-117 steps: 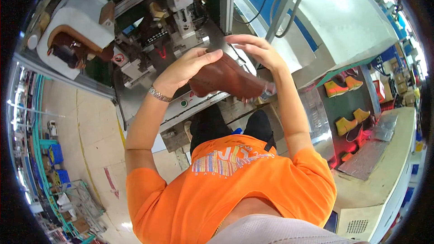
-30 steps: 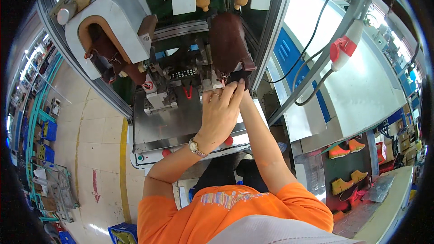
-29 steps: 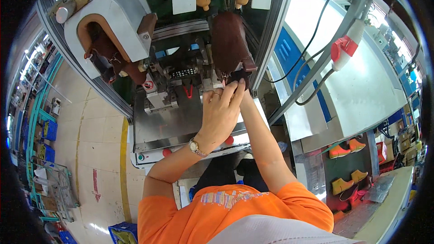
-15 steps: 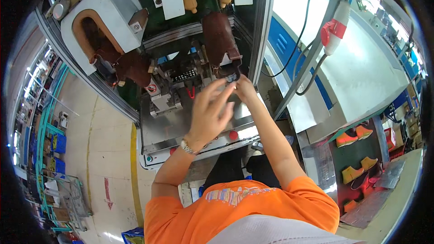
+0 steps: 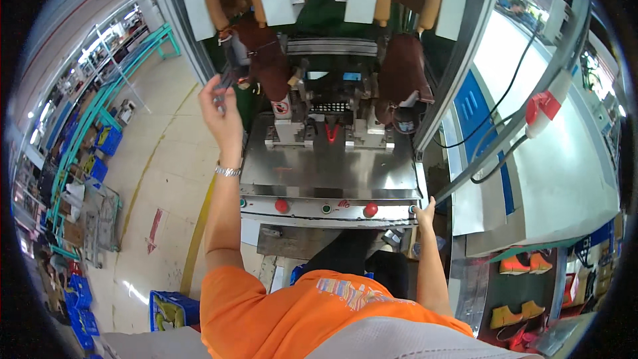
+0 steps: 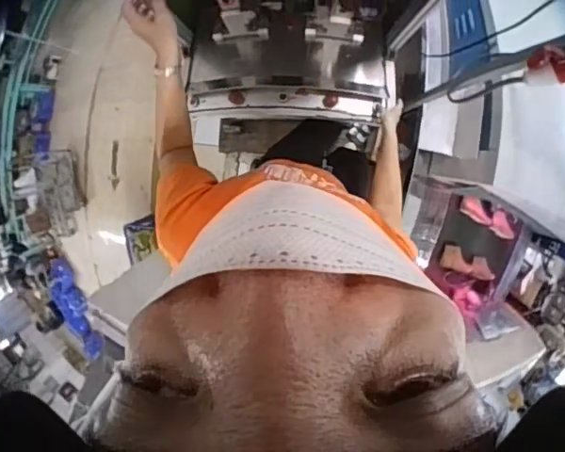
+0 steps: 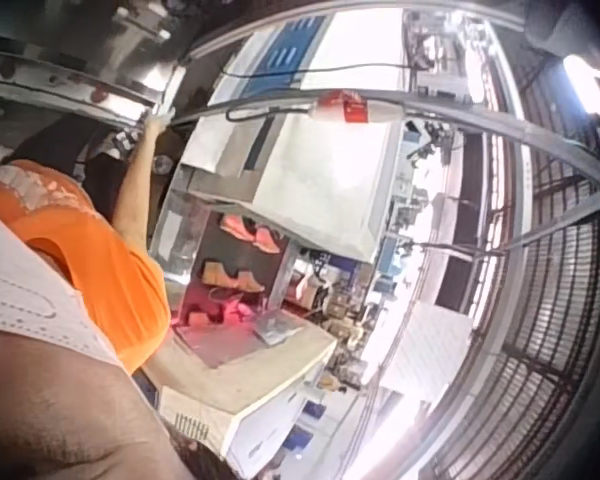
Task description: The person repeatedly picks up brown shoes from a nearby table and places them into a machine. They adjust the shoes within the machine's clamps and press a button to operate it. After the cycle, they remove the shoes and place them back on the table, repeating this sequence for multiple pairs.
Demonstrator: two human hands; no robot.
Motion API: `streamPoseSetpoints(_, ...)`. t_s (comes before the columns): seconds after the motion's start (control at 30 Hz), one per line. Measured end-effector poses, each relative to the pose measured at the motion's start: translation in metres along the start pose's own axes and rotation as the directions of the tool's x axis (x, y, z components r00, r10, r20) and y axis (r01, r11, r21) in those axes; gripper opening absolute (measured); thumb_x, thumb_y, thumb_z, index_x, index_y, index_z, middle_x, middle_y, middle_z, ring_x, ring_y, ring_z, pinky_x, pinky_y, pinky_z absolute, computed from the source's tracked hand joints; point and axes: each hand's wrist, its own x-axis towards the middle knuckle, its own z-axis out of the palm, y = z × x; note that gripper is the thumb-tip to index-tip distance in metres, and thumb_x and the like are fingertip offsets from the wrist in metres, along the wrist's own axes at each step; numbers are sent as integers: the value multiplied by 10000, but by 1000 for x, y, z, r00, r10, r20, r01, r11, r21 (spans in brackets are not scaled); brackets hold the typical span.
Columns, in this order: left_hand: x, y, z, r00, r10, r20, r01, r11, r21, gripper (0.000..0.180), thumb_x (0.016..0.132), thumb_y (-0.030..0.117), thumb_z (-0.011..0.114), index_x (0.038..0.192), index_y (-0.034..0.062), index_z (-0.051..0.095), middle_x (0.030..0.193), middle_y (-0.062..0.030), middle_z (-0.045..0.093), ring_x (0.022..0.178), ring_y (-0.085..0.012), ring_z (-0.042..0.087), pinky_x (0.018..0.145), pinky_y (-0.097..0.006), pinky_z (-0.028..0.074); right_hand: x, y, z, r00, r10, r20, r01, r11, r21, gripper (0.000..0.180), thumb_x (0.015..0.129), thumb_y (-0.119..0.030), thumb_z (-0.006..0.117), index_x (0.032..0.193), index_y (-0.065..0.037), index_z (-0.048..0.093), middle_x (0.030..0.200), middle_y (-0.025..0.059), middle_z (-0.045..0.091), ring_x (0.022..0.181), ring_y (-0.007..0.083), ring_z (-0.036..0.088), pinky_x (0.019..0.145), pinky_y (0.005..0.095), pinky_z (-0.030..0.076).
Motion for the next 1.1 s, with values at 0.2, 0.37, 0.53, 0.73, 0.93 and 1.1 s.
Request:
streamPoseSetpoints(0.2,40,0,10,990,141,-25,-134,974,183,272,783,125,634,1018,16,549,942,-85,572,814,-172,549,723,-277,437,-28,-42,-14,993,110,-51,-111,994,-18,874,626,-129,710,1329,8,209,1293,241,356,1186,369,365,988,387,306)
streamPoseSetpoints(0.37,66,-1,19,987,161,4,-159,971,176,196,776,140,643,883,-15,588,797,-103,626,730,-194,602,676,-294,462,-46,-51,-26,895,-199,-398,220,976,6,712,690,-107,631,1294,33,280,1299,219,347,1232,347,287,1032,409,201)
streamPoseSetpoints(0.53,69,-9,21,976,216,-11,-210,956,204,183,797,157,628,870,-10,608,775,-105,634,714,-180,607,661,-284,466,-61,-97,-35,785,-417,-459,437,897,-67,548,716,3,540,1237,22,372,1287,194,365,1218,334,307,1025,411,215)
streamPoseSetpoints(0.73,78,-25,16,920,391,-37,-375,902,213,132,798,116,613,847,-6,599,782,-111,618,707,-209,599,647,-297,458,-90,-165,-17,683,-621,-384,676,737,10,489,702,71,505,1181,2,434,1235,185,426,1180,335,360,1003,399,246)
streamPoseSetpoints(0.93,44,0,17,886,463,-26,-448,869,210,324,756,96,639,1037,10,502,1028,-120,555,968,-274,515,828,-358,385,-91,-232,51,748,-656,97,493,648,580,282,801,18,495,1058,-82,554,1005,78,555,832,163,575,721,276,465)
streamPoseSetpoints(1.1,2,14,-4,891,377,251,-449,809,378,419,750,157,633,1125,48,480,1067,-111,544,1015,-264,492,902,-381,283,-85,-365,125,562,-512,650,-348,566,747,272,877,-169,529,1122,-52,508,1043,73,555,845,181,581,768,310,488)
